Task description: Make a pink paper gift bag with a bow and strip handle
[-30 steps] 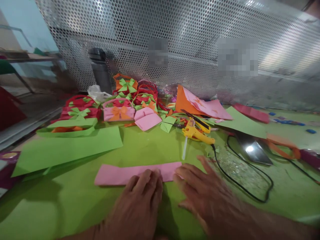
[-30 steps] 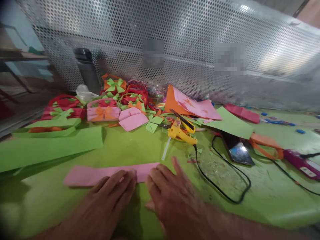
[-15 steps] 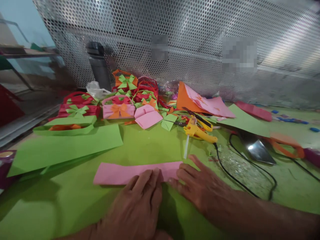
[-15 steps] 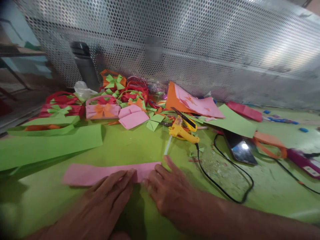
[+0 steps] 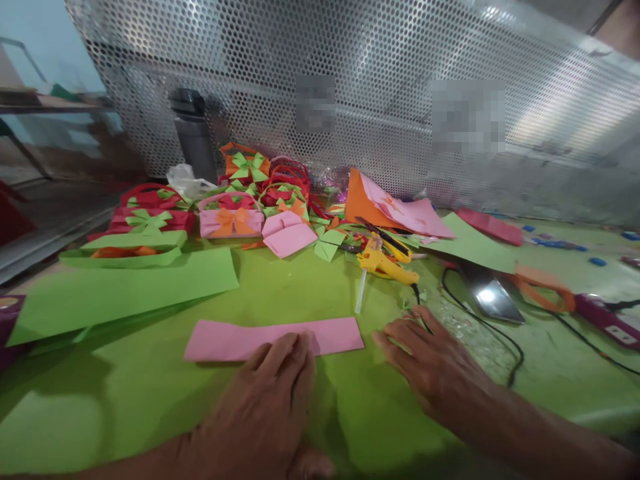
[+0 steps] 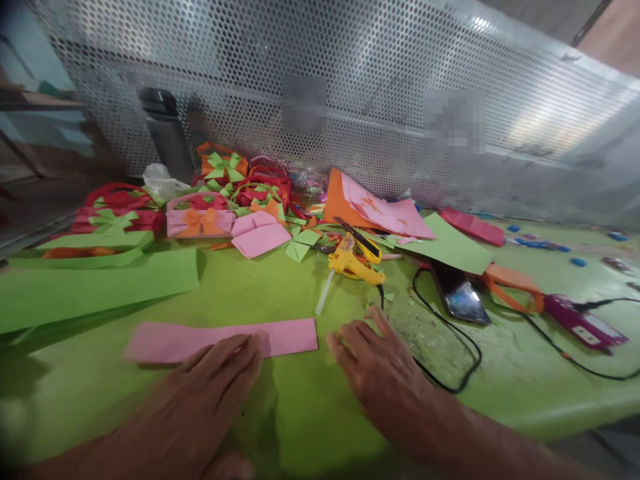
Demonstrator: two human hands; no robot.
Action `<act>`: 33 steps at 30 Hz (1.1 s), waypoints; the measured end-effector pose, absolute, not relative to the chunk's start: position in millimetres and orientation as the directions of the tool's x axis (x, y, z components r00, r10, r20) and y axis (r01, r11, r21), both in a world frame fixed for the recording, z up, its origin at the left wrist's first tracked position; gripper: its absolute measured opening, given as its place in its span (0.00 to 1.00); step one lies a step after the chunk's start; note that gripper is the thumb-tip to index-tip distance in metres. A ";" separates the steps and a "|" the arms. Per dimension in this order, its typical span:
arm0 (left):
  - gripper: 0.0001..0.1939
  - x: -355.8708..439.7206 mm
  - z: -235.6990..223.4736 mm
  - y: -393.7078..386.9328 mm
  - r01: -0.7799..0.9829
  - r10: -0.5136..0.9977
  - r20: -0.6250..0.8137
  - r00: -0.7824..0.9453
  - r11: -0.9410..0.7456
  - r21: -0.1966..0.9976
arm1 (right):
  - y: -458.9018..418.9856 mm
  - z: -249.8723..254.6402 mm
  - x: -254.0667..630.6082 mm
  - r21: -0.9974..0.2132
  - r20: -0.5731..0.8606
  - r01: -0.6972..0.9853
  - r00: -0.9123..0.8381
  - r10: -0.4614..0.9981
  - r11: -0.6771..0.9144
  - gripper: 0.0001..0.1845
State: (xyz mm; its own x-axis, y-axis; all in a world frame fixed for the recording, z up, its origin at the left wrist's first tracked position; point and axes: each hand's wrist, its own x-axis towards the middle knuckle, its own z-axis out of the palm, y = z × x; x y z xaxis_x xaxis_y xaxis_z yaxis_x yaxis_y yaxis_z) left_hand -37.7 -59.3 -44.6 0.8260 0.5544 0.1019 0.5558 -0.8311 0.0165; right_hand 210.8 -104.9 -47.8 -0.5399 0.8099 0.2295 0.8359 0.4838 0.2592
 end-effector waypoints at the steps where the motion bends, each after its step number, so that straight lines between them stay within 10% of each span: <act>1: 0.39 -37.3 -45.4 -60.6 0.558 0.557 0.109 0.824 -0.829 0.017 | -104.6 -47.3 208.1 0.268 0.250 0.830 -0.550 0.797 0.489 0.23; 10: 0.38 -28.5 -41.1 -67.3 0.485 0.506 0.059 0.860 -0.849 0.209 | -94.7 -40.6 171.6 0.330 0.226 0.681 -0.729 0.646 0.653 0.17; 21: 0.39 -12.4 -38.9 -58.2 0.401 0.446 0.002 0.895 -0.807 0.433 | -61.5 -27.0 162.4 -0.418 -0.020 0.841 -0.386 0.922 0.343 0.08; 28: 0.14 -45.6 -20.0 -40.6 0.477 0.658 0.379 0.651 -0.743 0.470 | -57.0 -43.6 161.1 -0.494 -0.022 0.802 -0.396 0.918 0.334 0.06; 33: 0.20 -80.5 -2.2 -7.1 0.729 0.933 -0.037 0.357 -0.254 0.635 | -61.6 -50.9 165.1 -0.440 -0.028 0.799 -0.469 0.883 0.410 0.07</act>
